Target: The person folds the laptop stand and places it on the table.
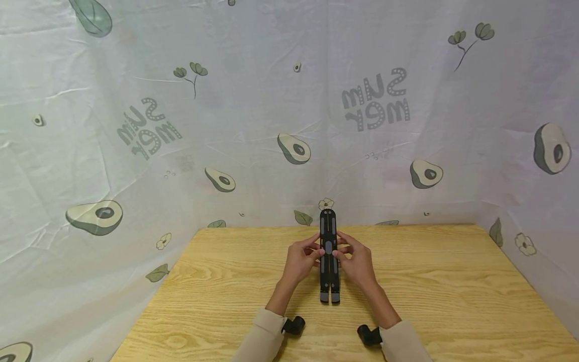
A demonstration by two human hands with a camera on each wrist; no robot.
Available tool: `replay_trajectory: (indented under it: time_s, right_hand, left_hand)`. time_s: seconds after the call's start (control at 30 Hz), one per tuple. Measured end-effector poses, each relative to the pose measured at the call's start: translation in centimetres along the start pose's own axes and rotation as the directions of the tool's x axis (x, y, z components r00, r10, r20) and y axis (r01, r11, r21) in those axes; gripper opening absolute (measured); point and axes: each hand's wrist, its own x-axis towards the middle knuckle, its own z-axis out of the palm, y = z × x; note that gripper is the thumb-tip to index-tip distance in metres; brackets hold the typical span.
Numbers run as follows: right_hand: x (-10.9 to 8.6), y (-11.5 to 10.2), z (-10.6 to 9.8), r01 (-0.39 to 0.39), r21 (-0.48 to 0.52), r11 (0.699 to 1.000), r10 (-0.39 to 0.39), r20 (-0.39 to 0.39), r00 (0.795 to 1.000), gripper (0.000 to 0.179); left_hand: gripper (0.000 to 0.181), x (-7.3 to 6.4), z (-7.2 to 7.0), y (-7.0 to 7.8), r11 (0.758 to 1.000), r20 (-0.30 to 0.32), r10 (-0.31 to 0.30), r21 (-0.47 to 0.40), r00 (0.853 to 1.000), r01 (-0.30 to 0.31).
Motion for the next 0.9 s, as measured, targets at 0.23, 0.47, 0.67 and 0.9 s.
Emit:
replay_trajectory:
  time_s: [0.23,0.47,0.67,0.9]
  right_hand:
    - [-0.04,-0.04,0.05,0.019,0.002,1.000,-0.019,-0.001,1.000,0.062]
    - [0.06,0.03,0.17,0.021,-0.023,1.000,-0.021,-0.008,1.000,0.062]
    - [0.12,-0.09,0.29,0.012,-0.028,1.000,-0.012,-0.013,1.000,0.062]
    - [-0.08,-0.07,0.00,0.014,-0.021,1.000,-0.014,0.006,1.000,0.064]
  left_hand:
    - [0.054,0.05,0.15,-0.03,0.999,-0.010,-0.017,-0.029,1.000,0.017]
    - [0.055,0.00,0.29,-0.06,0.999,-0.022,-0.021,-0.032,1.000,0.020]
    - [0.056,-0.08,0.37,-0.08,1.000,-0.030,-0.015,-0.025,0.999,0.014]
    - [0.056,-0.47,0.47,-0.06,1.000,-0.036,-0.024,-0.012,0.999,0.023]
